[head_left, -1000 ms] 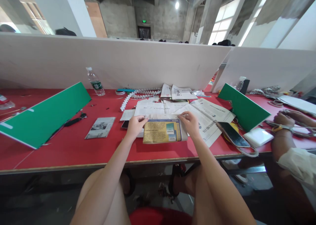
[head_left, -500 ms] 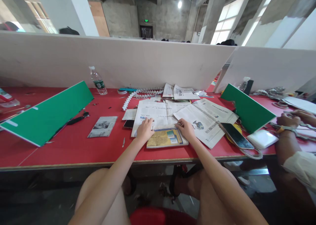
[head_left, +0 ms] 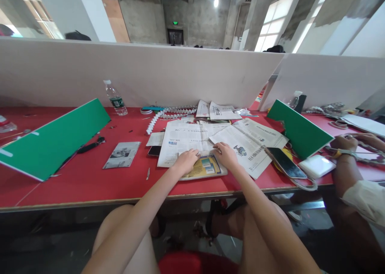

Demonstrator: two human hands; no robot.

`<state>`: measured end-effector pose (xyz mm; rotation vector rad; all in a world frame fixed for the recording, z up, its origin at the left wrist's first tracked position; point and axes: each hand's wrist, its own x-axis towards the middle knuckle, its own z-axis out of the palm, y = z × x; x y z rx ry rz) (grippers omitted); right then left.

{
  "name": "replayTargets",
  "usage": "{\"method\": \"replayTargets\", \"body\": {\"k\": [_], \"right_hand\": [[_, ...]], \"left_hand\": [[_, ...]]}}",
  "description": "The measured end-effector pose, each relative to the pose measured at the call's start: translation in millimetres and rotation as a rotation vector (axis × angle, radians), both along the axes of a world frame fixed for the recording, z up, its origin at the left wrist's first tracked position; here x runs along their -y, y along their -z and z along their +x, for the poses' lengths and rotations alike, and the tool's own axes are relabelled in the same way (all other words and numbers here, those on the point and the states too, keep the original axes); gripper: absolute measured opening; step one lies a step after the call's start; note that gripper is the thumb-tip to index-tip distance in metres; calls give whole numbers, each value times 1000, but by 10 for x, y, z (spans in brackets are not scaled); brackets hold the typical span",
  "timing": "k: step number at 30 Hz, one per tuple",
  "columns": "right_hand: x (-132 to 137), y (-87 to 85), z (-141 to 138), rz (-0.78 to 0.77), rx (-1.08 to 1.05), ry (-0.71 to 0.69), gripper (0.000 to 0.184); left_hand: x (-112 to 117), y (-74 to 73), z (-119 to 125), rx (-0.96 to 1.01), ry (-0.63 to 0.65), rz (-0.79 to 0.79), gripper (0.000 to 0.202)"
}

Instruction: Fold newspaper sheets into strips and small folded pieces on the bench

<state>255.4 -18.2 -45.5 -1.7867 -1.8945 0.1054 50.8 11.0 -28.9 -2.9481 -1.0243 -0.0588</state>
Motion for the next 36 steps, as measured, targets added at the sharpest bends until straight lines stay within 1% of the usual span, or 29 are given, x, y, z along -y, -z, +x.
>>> {"method": "replayTargets", "body": {"k": [3,4,6,8,10,13,15,19,22,24,27,33,36], "right_hand": [[132,-182,-80,46,112,-101,27],[178,-221,-139,33,140,-125,29],[253,-241,-293,-50,187,-170,29],[295,-186,-461,-141,223,-159,31],[311,-92,-603,-207,221,-143,38],[338,51,-725,-246,193,-118,46],[381,127,-757,-248,192,-87,49],[488,247,-756,-199,186,-43,51],[542,300,-694,-169,153,-71,52],[573,312,-625,-171,136,-95,52],[621,303,-510,-190,137,-123,55],[651,284,-403,-207,146,-171,65],[648,314,-381,-195,125,-203,68]], "left_hand": [[35,16,55,19,-48,-15,33],[47,20,70,16,-61,-21,33],[75,24,94,20,-76,-33,33],[113,35,108,45,-94,-42,34],[159,71,117,68,-125,-43,38],[236,181,125,95,-187,-45,48],[285,275,126,117,-199,-33,53],[344,447,112,155,-260,7,56],[349,535,97,192,-274,44,56],[342,565,88,207,-271,66,56],[330,559,61,190,-259,66,56],[301,492,-131,117,-83,36,53],[304,494,-238,114,-68,55,52]]}}
